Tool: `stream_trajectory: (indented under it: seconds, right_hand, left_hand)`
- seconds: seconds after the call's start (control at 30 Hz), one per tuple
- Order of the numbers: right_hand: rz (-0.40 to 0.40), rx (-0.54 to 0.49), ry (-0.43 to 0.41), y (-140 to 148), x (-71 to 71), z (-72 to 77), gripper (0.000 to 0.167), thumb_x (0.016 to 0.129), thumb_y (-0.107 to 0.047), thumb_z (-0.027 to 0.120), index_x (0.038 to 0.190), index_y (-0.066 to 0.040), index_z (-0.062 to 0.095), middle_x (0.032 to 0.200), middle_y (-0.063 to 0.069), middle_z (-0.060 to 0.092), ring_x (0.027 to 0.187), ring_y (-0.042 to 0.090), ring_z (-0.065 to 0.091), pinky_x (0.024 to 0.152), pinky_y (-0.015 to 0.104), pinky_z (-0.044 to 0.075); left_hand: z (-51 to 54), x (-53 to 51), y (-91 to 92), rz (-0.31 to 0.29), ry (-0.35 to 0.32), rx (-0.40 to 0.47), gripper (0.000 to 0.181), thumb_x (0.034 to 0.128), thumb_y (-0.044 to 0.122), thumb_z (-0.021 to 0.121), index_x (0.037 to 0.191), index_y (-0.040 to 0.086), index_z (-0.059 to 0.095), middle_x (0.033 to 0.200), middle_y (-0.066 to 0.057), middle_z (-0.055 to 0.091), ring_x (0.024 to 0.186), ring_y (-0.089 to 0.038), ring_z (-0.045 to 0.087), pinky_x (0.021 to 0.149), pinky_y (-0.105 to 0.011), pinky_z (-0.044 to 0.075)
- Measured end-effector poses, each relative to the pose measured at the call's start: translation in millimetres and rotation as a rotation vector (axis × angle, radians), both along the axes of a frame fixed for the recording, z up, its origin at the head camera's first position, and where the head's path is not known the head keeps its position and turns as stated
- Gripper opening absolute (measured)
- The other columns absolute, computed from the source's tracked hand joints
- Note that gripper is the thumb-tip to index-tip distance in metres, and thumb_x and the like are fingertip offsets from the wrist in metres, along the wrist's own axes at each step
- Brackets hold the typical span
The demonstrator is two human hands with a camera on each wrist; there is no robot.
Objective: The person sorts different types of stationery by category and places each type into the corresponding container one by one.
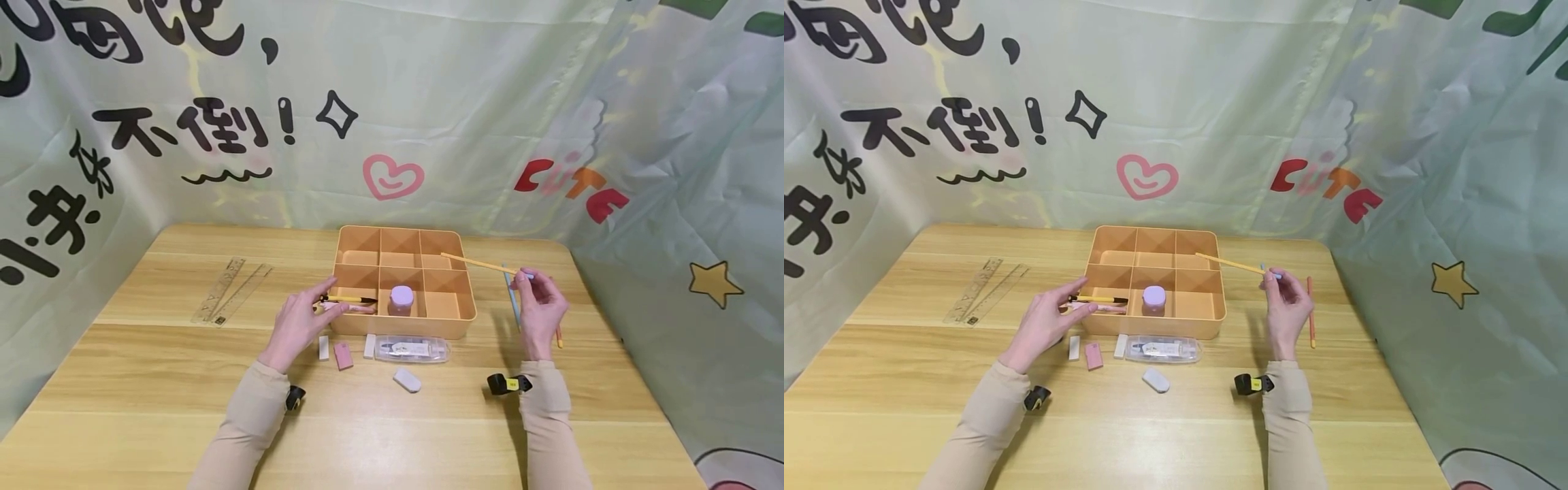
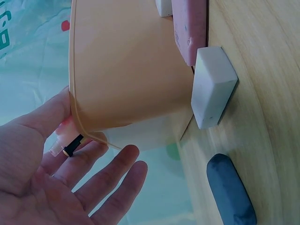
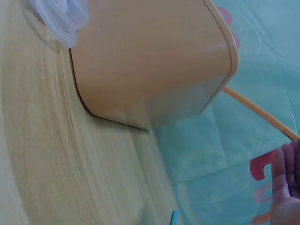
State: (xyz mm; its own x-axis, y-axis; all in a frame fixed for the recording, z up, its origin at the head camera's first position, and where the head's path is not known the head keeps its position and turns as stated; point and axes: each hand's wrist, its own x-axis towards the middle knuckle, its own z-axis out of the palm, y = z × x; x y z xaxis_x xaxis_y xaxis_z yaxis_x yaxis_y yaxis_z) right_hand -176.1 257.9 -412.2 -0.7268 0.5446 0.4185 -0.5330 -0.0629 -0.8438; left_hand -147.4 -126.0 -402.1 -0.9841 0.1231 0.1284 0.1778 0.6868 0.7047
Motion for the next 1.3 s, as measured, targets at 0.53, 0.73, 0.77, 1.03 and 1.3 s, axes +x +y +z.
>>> stream_trajectory:
  seconds: [0.53, 0.73, 0.77, 1.03, 1.3]
  right_hand:
    - [0.167, 0.142, -0.193, 6, -46.2, 40.2, 0.006, 0.096, -0.008, 0.066, 0.092, -0.006, 0.071, 0.077, -0.001, 0.069, 0.067, 0.008, 0.066, 0.068, 0.018, 0.057]
    - [0.229, 0.221, -0.284, 7, -68.7, 47.6, 0.011, 0.098, -0.008, 0.064, 0.099, 0.003, 0.067, 0.074, -0.005, 0.07, 0.066, 0.005, 0.067, 0.067, 0.017, 0.058]
    - [0.238, 0.242, -0.296, 7, -71.7, 47.7, 0.012, 0.098, -0.008, 0.063, 0.1, 0.004, 0.066, 0.073, -0.006, 0.07, 0.064, 0.004, 0.067, 0.067, 0.017, 0.058]
    - [0.407, 0.318, -0.331, 14, -99.8, 35.4, 0.008, 0.099, -0.011, 0.063, 0.095, -0.005, 0.066, 0.072, -0.007, 0.07, 0.064, 0.003, 0.067, 0.065, 0.018, 0.058]
    - [0.425, 0.419, -0.522, 3, -96.0, 45.3, 0.021, 0.103, -0.007, 0.052, 0.113, 0.011, 0.056, 0.07, -0.012, 0.067, 0.066, 0.0, 0.065, 0.068, 0.018, 0.059]
  left_hand:
    - [-0.6, -0.6, -0.6, -0.003, -0.008, 0.011, 0.067, 0.0929, 0.043, 0.07, 0.148, 0.011, 0.05, 0.145, -0.021, 0.056, 0.042, -0.008, 0.023, 0.038, -0.02, 0.023]
    - [-1.9, -0.9, -0.7, 0.0, -0.004, 0.002, 0.067, 0.0924, 0.042, 0.071, 0.148, 0.011, 0.051, 0.143, -0.022, 0.057, 0.042, -0.007, 0.023, 0.039, -0.021, 0.024]
    - [-2.1, -0.8, -1.0, -0.001, 0.0, 0.001, 0.066, 0.0924, 0.042, 0.071, 0.148, 0.011, 0.051, 0.142, -0.023, 0.058, 0.043, -0.007, 0.023, 0.039, -0.021, 0.024]
    - [-1.6, -0.2, -1.1, 0.006, 0.012, 0.0, 0.067, 0.092, 0.041, 0.072, 0.148, 0.011, 0.051, 0.092, -0.022, 0.067, 0.043, -0.006, 0.022, 0.039, -0.02, 0.023]
    - [-1.6, -1.2, -0.4, 0.004, 0.007, 0.003, 0.067, 0.0916, 0.041, 0.072, 0.148, 0.012, 0.051, 0.117, -0.022, 0.07, 0.043, -0.007, 0.023, 0.04, -0.021, 0.024]
